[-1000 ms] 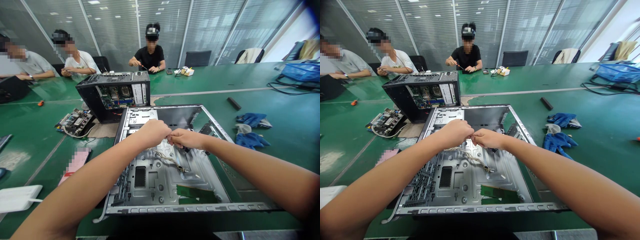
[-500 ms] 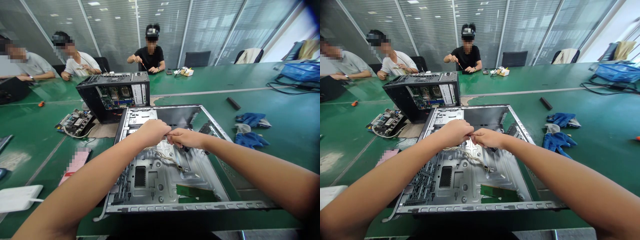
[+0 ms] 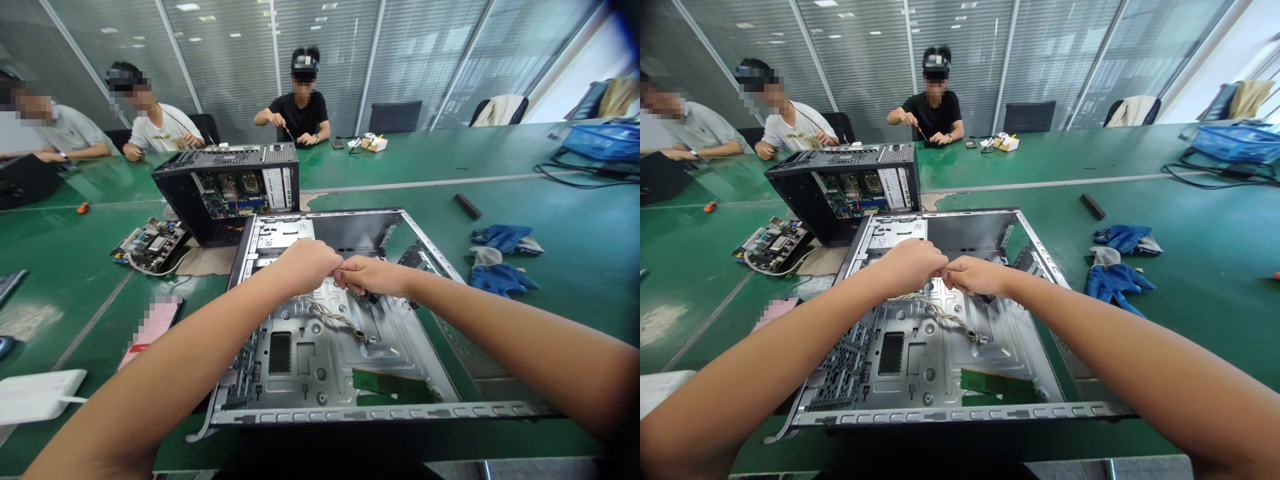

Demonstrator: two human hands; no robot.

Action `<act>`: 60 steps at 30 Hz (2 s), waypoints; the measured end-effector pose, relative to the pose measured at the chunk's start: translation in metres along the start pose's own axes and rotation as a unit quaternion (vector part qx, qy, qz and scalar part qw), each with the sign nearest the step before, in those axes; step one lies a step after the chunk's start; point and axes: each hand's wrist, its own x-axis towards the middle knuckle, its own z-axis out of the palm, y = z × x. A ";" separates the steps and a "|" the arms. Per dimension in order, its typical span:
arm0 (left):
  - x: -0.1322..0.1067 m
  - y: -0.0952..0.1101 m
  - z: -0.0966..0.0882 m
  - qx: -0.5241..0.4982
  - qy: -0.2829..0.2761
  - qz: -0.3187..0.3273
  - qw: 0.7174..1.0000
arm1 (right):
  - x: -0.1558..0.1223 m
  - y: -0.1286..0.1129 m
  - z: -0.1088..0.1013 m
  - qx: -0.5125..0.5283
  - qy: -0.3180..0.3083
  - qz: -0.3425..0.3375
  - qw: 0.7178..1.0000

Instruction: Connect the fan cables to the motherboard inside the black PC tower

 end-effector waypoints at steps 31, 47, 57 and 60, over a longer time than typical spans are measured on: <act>0.001 0.003 -0.005 0.018 -0.014 -0.010 1.000 | 0.003 0.003 0.001 0.021 -0.006 0.016 1.000; 0.001 0.003 -0.005 0.020 -0.025 -0.016 0.999 | 0.000 0.000 0.001 0.023 -0.013 0.016 1.000; 0.000 0.006 -0.007 0.019 -0.041 -0.027 0.999 | 0.001 0.002 0.001 0.015 -0.015 0.019 1.000; 0.000 0.004 -0.006 0.011 -0.037 -0.023 0.999 | 0.001 0.001 0.002 0.016 -0.017 0.019 1.000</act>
